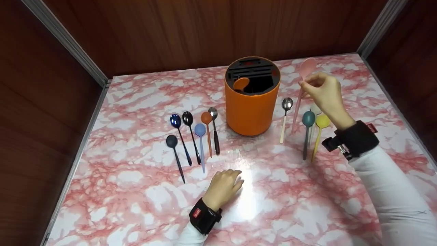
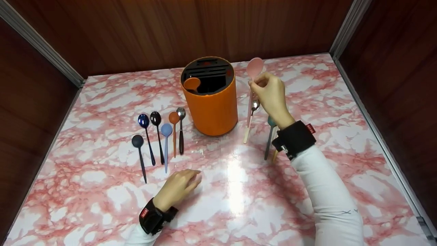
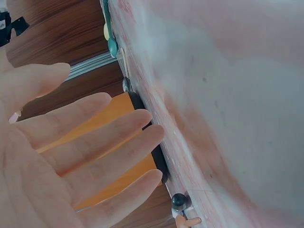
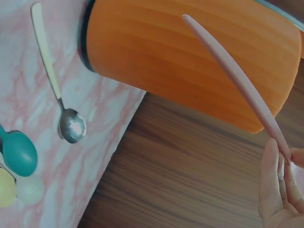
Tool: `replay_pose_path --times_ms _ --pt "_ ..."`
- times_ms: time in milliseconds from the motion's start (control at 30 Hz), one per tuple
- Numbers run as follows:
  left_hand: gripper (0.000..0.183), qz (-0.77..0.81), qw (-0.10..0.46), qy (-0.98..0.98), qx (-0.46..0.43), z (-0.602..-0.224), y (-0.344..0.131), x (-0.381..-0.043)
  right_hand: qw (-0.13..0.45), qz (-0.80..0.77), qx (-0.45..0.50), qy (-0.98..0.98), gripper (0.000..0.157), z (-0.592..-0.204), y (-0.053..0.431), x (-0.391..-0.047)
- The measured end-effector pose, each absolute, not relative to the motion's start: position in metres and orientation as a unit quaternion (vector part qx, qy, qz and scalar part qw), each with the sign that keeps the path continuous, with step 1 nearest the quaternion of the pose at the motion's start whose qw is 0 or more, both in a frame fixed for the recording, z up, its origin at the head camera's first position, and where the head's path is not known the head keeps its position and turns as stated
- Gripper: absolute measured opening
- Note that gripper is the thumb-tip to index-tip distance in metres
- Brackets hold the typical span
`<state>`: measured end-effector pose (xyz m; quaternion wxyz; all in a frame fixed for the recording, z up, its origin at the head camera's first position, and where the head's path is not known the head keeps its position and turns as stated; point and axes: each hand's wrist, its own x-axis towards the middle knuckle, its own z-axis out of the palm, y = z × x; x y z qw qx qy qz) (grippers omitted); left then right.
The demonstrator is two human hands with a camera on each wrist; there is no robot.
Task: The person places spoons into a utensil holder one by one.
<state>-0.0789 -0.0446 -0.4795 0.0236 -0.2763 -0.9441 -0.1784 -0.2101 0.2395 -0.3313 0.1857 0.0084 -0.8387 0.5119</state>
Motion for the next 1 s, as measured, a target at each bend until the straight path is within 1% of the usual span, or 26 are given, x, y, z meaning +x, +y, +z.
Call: replay_pose_path --times_ms 500,800,1000 --pt "0.027 -0.182 0.037 -0.942 -0.278 -0.480 -0.046 -0.078 0.198 0.514 0.033 -0.834 0.011 -0.303 0.226 -0.214" --pt "0.027 -0.181 0.040 -0.943 -0.276 -0.480 -0.047 -0.078 0.181 0.557 0.052 -0.809 0.009 -0.280 0.215 -0.219" --pt "0.026 -0.181 0.042 -0.944 -0.274 -0.480 -0.047 -0.077 0.180 0.552 0.054 -0.813 0.007 -0.270 0.207 -0.224"
